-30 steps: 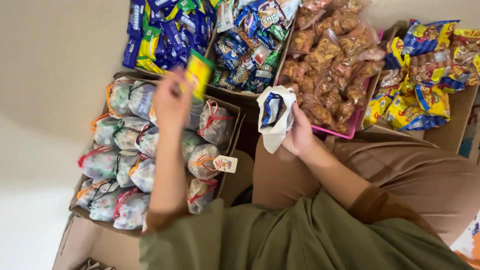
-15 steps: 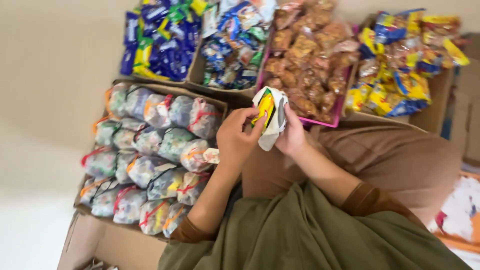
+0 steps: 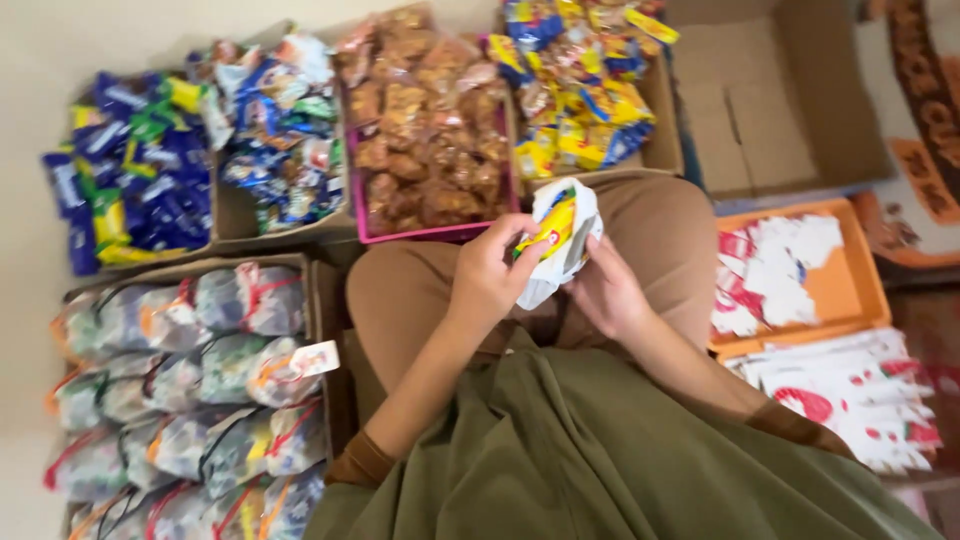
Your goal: The person is sitting on the floor, packing individual snack items into small paper wrappers and then organizing them into larger plastic bags and cardboard boxes.
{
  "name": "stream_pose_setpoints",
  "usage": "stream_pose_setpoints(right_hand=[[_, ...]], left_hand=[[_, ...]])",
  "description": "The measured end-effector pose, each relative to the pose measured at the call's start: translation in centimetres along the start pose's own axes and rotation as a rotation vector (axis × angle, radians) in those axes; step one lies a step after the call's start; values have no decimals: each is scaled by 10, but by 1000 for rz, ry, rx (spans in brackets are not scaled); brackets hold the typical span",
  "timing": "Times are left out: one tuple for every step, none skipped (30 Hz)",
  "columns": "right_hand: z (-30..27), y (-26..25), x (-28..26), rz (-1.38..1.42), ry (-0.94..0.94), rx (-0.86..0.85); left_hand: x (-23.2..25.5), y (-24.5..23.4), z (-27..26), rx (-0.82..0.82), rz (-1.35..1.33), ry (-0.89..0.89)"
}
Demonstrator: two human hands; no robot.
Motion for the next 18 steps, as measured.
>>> stream_pose_setpoints(right_hand=[[-11,-14,-13,6,-14,20],[-24,-28,-39,-316,-248,96],[-41,-38,-65,-643,-473,179],[-47,-60,-79,-643,-486,210],[-60,-73,-101,-840,-708,231],[-74,-85,-118,-1037,-925,252],[-84,-87,-133,-1039,-930,286],[-97,-78,-143,-1234,-1025,252],[-109,-70,-150,-1433,-1110,213],[-112,-74,-153,-1435,-1103,239],[-114,-73,-151,-1561,-1098,226],[-114,-72,-150,-1688,-1091,202],[-115,-82,-147,-1689,-1085,219],[-112,-92,-144,-1692,-1054,248],[-108,-102,-141,-1694,-1023,277],[-107,-104,-141,-1692,-1025,274],[-105,-106,-140,-1657,-1012,269],[-106,-110,-138,-1622,-992,265]], left_hand=[[1,12,2,-23,-8,5],[7,29,5,-110,-4,77],[12,47,8,-195,0,150],[18,58,11,-222,-15,161],[25,77,11,-349,29,212],[32,94,12,-477,79,265],[41,107,15,-504,69,279],[48,122,12,-617,109,286],[54,136,9,-729,149,295],[56,146,7,-751,145,300],[58,156,5,-791,152,315],[59,164,3,-823,160,329],[59,169,-1,-837,157,334],[59,169,-1,-788,74,333],[59,167,0,-738,-9,331],[45,168,-1,-735,-6,331],[32,163,3,-617,-124,309],[17,157,3,-501,-241,281]])
Point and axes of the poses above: each hand's wrist, its own z-axis towards the middle knuckle, its own y-axis out of the palm, x = y × z, the point moved 6 cm from there along z, towards the middle knuckle, and after that the axes turned 2 degrees about x, right-handed, at the moved point
